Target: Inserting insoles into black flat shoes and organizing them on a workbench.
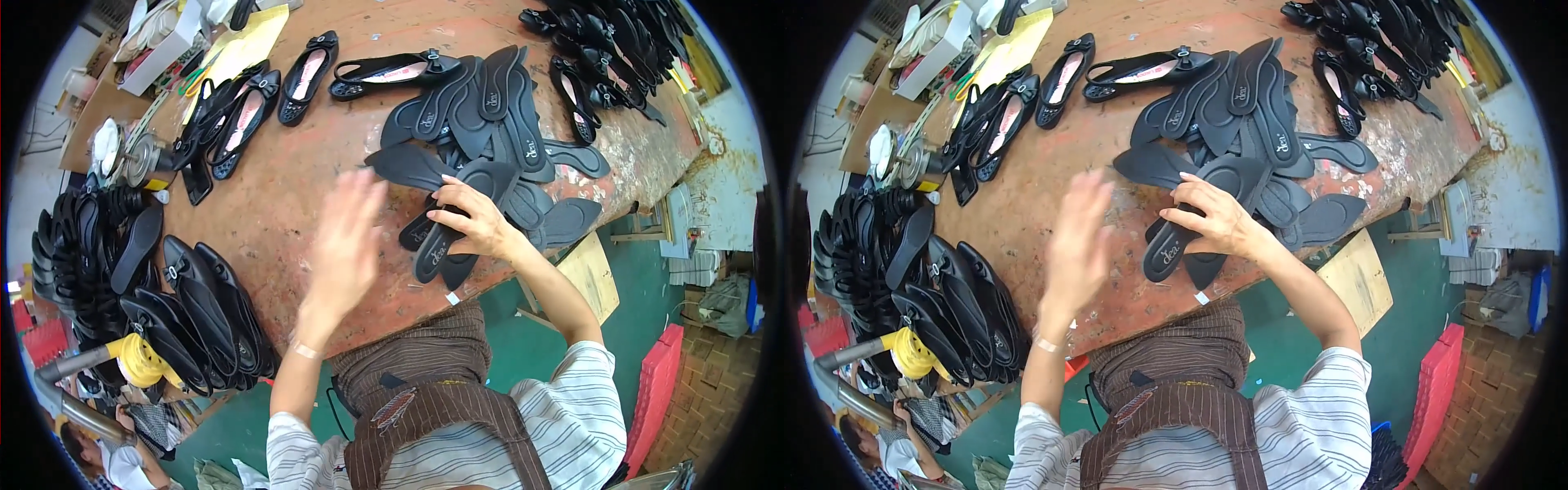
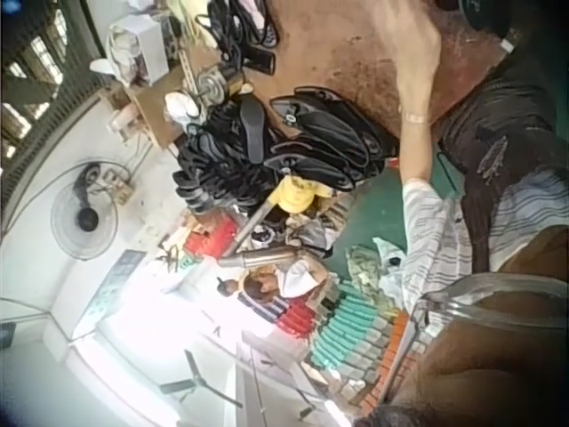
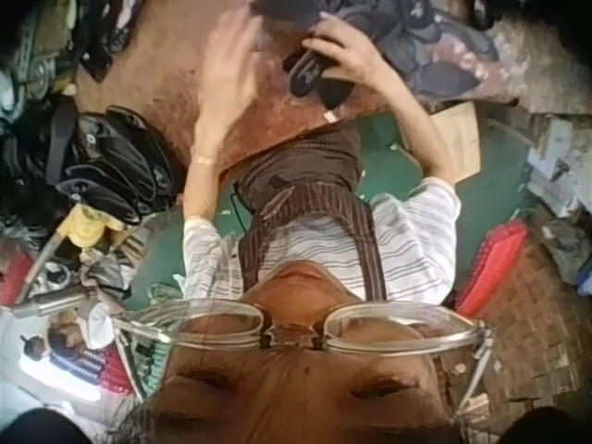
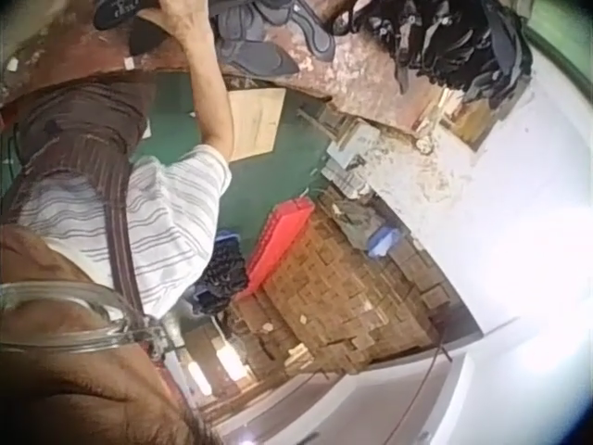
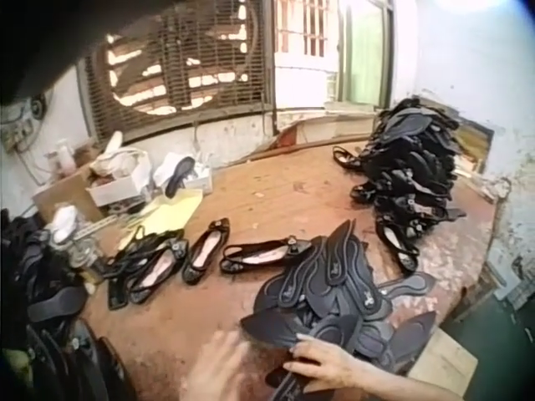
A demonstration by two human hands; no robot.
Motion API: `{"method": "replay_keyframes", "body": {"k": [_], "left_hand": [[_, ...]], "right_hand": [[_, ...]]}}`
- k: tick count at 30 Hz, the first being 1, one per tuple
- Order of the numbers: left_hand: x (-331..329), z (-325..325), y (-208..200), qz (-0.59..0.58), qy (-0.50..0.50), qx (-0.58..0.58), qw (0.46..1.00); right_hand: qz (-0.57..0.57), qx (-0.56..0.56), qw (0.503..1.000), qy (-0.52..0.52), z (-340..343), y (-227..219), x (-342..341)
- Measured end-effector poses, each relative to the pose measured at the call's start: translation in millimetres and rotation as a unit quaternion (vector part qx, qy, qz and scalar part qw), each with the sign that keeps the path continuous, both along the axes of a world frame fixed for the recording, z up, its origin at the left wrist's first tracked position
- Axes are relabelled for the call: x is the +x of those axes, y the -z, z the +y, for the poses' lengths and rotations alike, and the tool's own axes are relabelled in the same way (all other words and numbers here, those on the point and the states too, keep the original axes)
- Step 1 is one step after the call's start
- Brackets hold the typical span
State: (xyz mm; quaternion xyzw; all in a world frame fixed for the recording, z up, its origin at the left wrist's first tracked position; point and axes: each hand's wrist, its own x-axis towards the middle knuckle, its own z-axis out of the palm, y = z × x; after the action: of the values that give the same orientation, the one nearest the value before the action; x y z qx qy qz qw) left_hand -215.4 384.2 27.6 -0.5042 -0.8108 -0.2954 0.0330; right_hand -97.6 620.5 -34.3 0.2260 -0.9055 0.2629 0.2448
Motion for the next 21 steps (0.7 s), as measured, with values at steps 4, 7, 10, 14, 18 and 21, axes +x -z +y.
{"method": "replay_keyframes", "body": {"k": [4, 7, 10, 14, 18, 21], "left_hand": [[10.6, 74.3, 64.3, -0.035, 0.122, -0.025, 0.992], [18.0, 92.1, 85.1, -0.046, 0.103, -0.056, 0.992], [25.3, 97.4, 90.5, -0.041, 0.043, -0.028, 0.998], [29.9, 117.4, 72.3, 0.059, 0.117, -0.025, 0.991], [35.3, 139.2, 59.9, 0.008, 0.240, -0.042, 0.970], [34.2, 148.7, 54.2, -0.113, 0.263, 0.022, 0.958]], "right_hand": [[0.127, -0.125, 0.983, 0.038, 15.2, 6.6, 3.6], [0.194, -0.194, 0.954, 0.122, 32.2, -4.5, 10.0], [0.235, -0.331, 0.898, 0.171, 47.1, -16.9, 13.6], [0.290, -0.504, 0.781, 0.228, 60.2, -25.1, 18.5], [0.288, -0.470, 0.811, 0.198, 51.1, -15.2, 21.5], [0.277, -0.453, 0.826, 0.192, 42.4, -16.7, 22.9]]}}
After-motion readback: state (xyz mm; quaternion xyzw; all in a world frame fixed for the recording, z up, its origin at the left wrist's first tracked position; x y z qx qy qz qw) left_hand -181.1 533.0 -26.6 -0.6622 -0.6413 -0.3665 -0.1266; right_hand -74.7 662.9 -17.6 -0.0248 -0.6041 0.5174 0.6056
